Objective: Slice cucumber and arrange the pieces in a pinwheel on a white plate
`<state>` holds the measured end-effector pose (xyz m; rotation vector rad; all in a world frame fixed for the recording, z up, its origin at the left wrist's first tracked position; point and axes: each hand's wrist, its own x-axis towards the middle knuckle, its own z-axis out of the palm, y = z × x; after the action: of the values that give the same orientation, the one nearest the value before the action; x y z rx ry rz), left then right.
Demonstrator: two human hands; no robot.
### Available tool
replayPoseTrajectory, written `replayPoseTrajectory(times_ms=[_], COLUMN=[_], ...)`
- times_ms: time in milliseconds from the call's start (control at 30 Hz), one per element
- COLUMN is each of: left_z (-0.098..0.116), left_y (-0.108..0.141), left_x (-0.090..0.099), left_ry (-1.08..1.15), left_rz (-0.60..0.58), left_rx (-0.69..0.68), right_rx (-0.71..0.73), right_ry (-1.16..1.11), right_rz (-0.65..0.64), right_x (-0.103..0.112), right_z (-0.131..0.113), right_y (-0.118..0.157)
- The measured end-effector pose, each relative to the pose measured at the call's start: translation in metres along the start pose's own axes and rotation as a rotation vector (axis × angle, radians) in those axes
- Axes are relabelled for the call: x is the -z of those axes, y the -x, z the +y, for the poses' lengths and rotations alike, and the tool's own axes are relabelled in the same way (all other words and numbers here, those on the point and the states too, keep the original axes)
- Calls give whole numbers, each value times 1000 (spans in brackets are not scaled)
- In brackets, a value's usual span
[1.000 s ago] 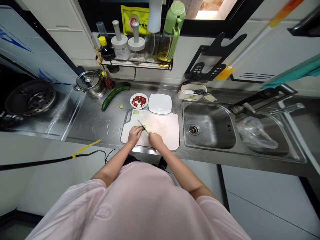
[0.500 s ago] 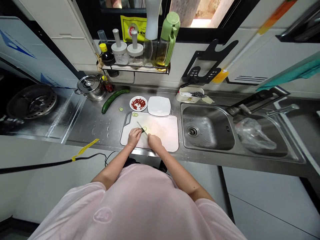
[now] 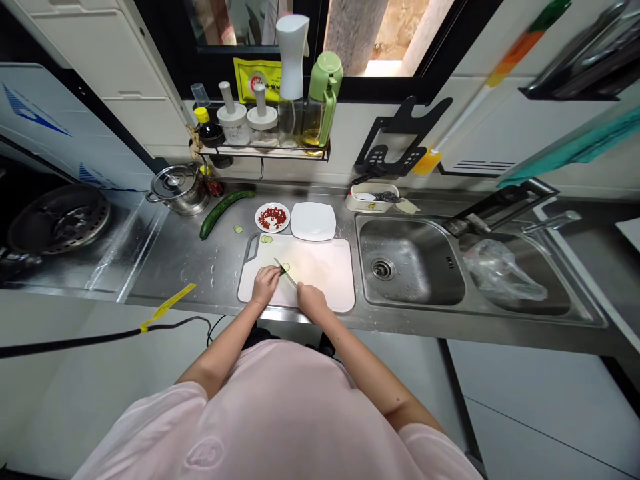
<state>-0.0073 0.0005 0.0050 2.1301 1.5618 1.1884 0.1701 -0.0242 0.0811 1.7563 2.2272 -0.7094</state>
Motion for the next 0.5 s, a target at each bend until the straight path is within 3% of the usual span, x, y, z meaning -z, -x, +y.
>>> replayPoseTrajectory(times_ms=[500], left_z=[0], left_y=[0], left_x=[1], left_ry=[-12], left_rz=[-12], left_rx=[5], right_rx=[-2], right_ry=[-27], right_rz=[62], right_x=[5], right_z=[-19], right_y=[-25])
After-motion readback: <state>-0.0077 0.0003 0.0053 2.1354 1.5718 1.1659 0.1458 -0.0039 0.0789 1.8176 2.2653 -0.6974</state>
